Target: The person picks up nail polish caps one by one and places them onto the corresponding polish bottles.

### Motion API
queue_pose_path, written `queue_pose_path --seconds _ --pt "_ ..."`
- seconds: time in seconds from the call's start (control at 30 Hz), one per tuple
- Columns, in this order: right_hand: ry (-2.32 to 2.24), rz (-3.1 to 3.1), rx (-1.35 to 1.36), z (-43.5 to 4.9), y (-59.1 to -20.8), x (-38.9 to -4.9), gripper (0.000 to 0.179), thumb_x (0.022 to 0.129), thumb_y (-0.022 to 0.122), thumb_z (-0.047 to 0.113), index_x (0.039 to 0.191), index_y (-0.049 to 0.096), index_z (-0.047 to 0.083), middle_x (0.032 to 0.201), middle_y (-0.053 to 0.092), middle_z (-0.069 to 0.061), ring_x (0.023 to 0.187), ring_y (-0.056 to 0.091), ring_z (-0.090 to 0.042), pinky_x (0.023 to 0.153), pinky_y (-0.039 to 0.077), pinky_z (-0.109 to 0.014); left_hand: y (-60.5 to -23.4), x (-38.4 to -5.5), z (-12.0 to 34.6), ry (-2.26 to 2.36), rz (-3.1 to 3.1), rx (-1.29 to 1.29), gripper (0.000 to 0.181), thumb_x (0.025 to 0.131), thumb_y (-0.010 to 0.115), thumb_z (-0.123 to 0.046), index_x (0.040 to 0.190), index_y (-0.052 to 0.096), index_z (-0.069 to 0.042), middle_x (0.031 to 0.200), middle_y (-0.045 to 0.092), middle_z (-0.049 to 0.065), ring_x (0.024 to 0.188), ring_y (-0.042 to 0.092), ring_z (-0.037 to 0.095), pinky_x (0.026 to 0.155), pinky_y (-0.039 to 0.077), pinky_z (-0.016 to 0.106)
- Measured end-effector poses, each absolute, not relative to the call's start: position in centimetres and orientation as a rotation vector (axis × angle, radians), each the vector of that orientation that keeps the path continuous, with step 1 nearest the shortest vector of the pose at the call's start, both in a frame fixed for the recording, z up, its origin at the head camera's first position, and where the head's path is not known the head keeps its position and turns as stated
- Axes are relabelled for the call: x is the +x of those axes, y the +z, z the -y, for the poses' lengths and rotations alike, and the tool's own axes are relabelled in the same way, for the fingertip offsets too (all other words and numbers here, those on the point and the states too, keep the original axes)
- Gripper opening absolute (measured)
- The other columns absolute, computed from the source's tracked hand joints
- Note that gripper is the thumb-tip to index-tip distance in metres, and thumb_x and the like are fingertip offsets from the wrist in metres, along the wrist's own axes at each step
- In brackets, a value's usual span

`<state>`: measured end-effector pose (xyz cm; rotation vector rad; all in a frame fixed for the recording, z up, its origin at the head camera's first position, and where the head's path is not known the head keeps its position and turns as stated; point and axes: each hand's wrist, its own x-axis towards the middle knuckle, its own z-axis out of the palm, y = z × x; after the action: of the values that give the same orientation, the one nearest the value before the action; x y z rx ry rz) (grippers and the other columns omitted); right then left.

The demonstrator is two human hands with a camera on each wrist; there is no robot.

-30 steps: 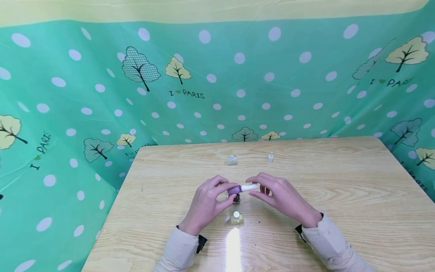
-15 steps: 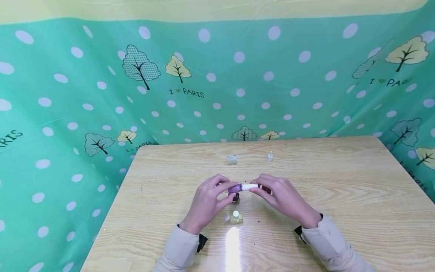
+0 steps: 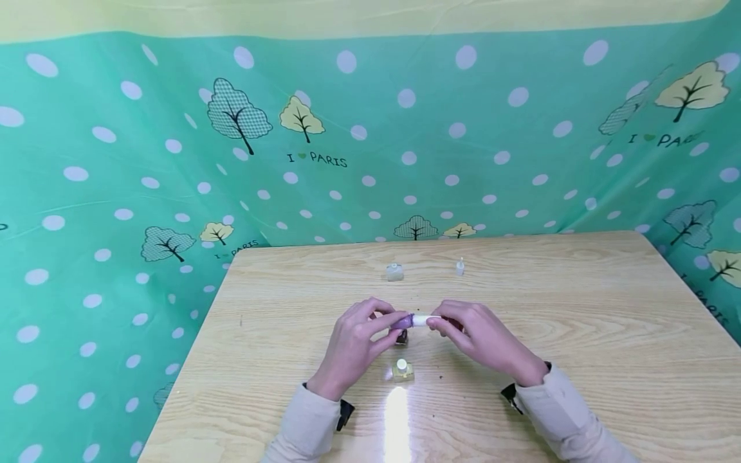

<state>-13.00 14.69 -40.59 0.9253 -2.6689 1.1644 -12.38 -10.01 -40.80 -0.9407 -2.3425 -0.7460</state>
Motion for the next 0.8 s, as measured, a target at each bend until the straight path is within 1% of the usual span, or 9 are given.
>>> queue_pose_path --seconds 0.13,0.2,0.27,0.37,0.47,0.6,0.8 --pt "1.189 2.688 0.917 -14.74 -40.58 -13.08 0.018 0.101 0.058 0.027 0.086 0.068 0.026 0.069 0.051 0.015 0.054 0.04 0.002 0.047 0.039 -0.019 -40.83 -12.38 10.08 -0.745 2.337 -0.941 0.032 0.075 0.087 -0.013 0.105 0.078 -0.019 0.098 0.069 -0.005 0.083 0.064 0.009 0.072 0.053 0.018" --pt "1.183 2.681 0.912 -14.72 -40.61 -13.07 0.015 0.1 0.06 0.028 0.089 0.07 0.025 0.07 0.053 0.014 0.056 0.043 0.002 0.049 0.041 -0.019 -40.87 -12.36 10.12 -0.754 2.33 -0.935 0.032 0.074 0.088 -0.012 0.104 0.079 -0.018 0.098 0.069 -0.005 0.083 0.064 0.01 0.072 0.053 0.019" --pt "1.176 2.657 0.917 -14.64 -40.65 -13.04 0.01 0.098 0.063 0.028 0.097 0.072 0.022 0.074 0.056 0.013 0.06 0.047 0.002 0.052 0.046 -0.018 -40.92 -12.37 10.17 -0.76 2.319 -0.931 0.032 0.073 0.088 -0.013 0.103 0.079 -0.018 0.097 0.07 -0.004 0.082 0.065 0.01 0.072 0.054 0.021" --pt "1.163 2.599 0.942 -14.48 -40.66 -12.99 0.019 0.093 0.07 0.027 0.11 0.071 0.017 0.08 0.061 0.012 0.065 0.053 0.003 0.058 0.052 -0.018 -40.97 -12.41 10.28 -0.758 2.313 -0.923 0.029 0.074 0.088 -0.015 0.102 0.079 -0.016 0.097 0.071 -0.003 0.081 0.065 0.01 0.072 0.054 0.022" --pt "1.131 2.534 0.982 -14.31 -40.68 -12.99 0.026 0.089 0.074 0.02 0.114 0.069 0.015 0.087 0.064 0.012 0.069 0.056 0.003 0.062 0.054 -0.016 -41.0 -12.45 10.35 -0.75 2.315 -0.921 0.029 0.074 0.087 -0.017 0.101 0.078 -0.015 0.098 0.071 -0.003 0.08 0.065 0.01 0.072 0.054 0.023" --pt "1.021 2.457 1.031 -14.2 -40.67 -13.02 0.022 0.087 0.075 0.012 0.108 0.071 0.016 0.089 0.066 0.012 0.067 0.053 0.004 0.058 0.049 -0.013 -41.0 -12.41 10.27 -0.752 2.321 -0.919 0.03 0.073 0.088 -0.016 0.102 0.078 -0.015 0.099 0.071 -0.003 0.08 0.064 0.01 0.071 0.053 0.022" --pt "0.91 2.42 1.033 -14.02 -40.7 -12.96 0.015 0.09 0.073 0.016 0.105 0.072 0.015 0.084 0.065 0.012 0.059 0.044 0.005 0.049 0.038 -0.01 -41.18 -12.38 10.14 -0.725 2.323 -0.901 0.03 0.074 0.088 -0.015 0.102 0.079 -0.016 0.098 0.071 -0.004 0.077 0.063 0.009 0.067 0.051 0.021"
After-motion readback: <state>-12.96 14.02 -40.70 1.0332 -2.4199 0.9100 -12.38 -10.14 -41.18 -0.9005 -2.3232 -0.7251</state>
